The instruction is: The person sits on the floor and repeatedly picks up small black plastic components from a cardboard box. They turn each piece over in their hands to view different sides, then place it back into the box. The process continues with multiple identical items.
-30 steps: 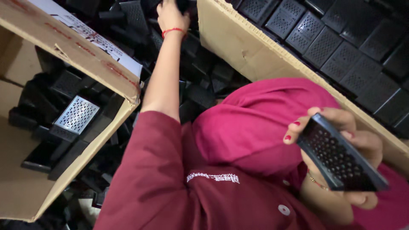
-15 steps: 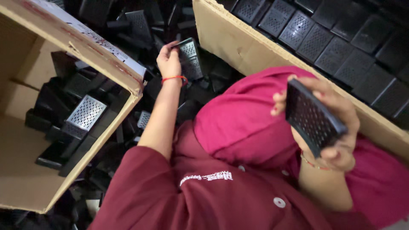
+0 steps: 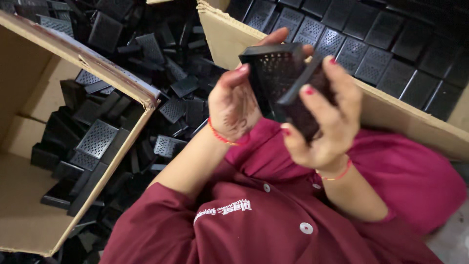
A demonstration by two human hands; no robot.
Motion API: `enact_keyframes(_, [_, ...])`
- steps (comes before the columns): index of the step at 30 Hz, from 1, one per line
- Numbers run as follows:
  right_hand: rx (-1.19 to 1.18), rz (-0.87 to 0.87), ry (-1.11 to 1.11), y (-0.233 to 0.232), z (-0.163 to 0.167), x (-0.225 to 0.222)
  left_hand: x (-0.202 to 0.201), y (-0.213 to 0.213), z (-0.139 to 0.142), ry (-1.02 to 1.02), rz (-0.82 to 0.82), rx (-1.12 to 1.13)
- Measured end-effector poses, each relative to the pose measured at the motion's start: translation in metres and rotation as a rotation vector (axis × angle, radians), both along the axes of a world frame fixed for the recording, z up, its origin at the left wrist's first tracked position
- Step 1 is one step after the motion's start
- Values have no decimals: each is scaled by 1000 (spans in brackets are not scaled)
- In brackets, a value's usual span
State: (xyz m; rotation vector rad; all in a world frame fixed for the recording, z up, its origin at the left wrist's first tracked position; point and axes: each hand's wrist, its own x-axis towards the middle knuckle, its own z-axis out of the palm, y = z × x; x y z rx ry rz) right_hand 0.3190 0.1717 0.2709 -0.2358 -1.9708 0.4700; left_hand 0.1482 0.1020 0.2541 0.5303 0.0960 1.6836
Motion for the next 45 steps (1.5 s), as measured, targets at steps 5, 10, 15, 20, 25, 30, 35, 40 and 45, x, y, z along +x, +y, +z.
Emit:
enact_keyframes(5, [-220,90,20,11,-1,11,6,-18,29,-52,-172,-23])
enact_keyframes(10, [-185,92,-47,5,-4,10,9,-20,33,258,18,-98])
enact_keyframes(15, [-394,190,59,-4,1,15,6,-16,21,610,128,-63])
enact_keyframes(20, [-238,225,-17,-5,-2,15,5,-17,8,696,131,-7])
enact_keyframes(25, [-290,269,-7,2,-7,16,0,-17,4,705,187,-5])
enact_keyframes(30, [-288,295,-29,4,-9,16,-1,-18,4,691,197,-13])
enact_keyframes(35, [-338,314,-15,3,-15,15,-2,-16,3,657,191,16])
enact_keyframes(40, [-372,422,18,7,-23,10,-8,-18,5,622,143,-15])
enact_keyframes(45, [-412,468,34,8,-32,7,-14,-19,6,631,146,-10])
